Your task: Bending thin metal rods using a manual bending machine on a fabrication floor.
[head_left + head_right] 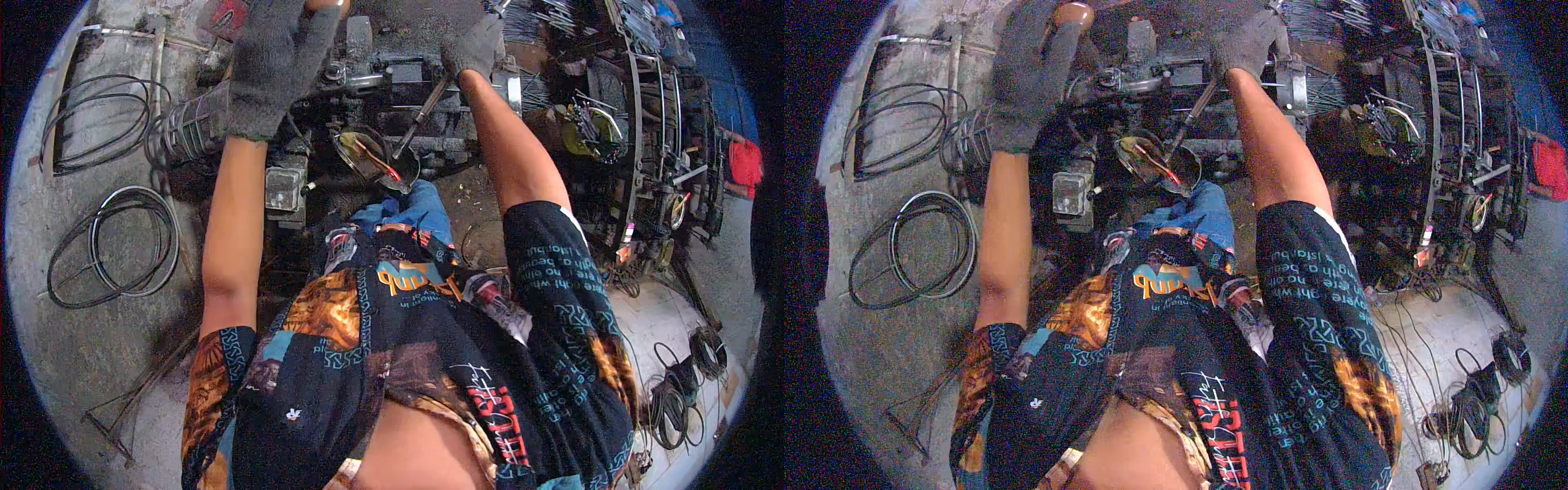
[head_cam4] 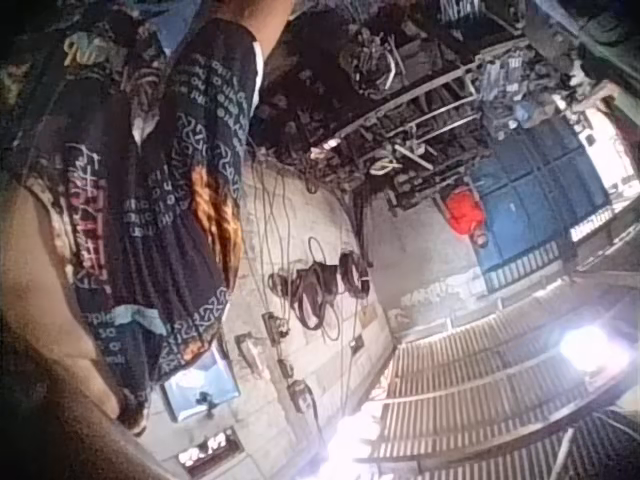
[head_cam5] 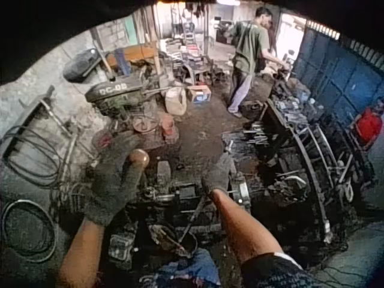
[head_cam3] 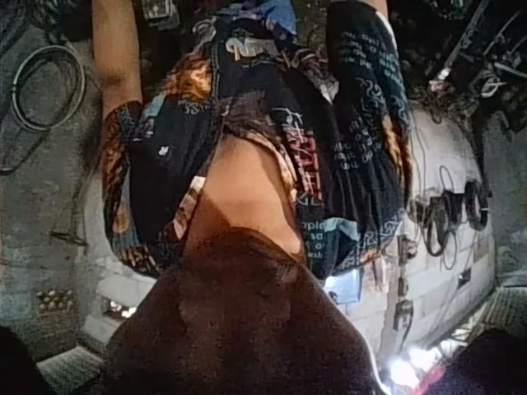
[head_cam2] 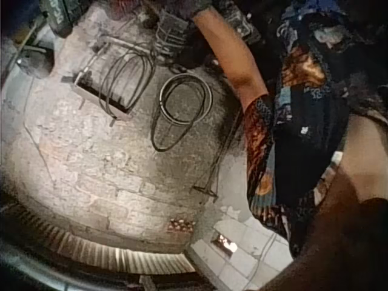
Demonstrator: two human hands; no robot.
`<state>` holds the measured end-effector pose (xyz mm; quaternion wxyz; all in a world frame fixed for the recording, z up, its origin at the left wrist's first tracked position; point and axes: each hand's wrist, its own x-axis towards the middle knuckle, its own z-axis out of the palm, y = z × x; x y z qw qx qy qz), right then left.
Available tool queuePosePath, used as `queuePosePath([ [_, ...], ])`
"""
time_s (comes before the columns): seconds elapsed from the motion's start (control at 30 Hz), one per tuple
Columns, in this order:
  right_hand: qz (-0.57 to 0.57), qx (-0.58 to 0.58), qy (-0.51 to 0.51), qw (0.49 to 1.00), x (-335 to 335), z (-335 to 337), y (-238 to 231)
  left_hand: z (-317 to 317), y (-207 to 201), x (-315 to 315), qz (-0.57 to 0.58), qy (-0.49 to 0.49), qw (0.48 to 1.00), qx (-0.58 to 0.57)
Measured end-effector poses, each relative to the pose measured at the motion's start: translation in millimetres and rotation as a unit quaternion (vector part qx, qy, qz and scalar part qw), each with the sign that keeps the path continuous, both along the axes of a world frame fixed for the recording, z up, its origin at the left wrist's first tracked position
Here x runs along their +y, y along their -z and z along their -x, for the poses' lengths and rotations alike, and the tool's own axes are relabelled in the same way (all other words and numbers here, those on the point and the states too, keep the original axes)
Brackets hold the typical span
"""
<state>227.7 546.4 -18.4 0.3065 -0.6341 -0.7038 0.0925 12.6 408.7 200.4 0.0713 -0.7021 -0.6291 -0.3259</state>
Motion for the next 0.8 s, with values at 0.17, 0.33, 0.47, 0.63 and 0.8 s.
queuePosePath([
  [0.17, 0.027, 0.01, 0.01, 1.0, 6, -1, 11, 1, 3, 11, 0.027, 0.065, 0.997, -0.038],
  [0.33, 0.069, -0.312, -0.055, 0.946, 15, -1, 19, 4, 14, 6, -0.008, 0.085, 0.996, -0.036],
  [0.47, 0.028, -0.092, -0.047, 0.994, 12, -1, 21, 3, 13, 4, -0.002, 0.063, 0.997, -0.037],
  [0.63, 0.104, -0.03, -0.008, 0.994, 5, -3, 19, 2, 13, 3, 0.0, 0.079, 0.995, -0.069],
  [0.8, 0.069, 0.003, -0.007, 0.998, 6, 0, 20, 4, 17, 4, -0.033, 0.092, 0.992, -0.077],
])
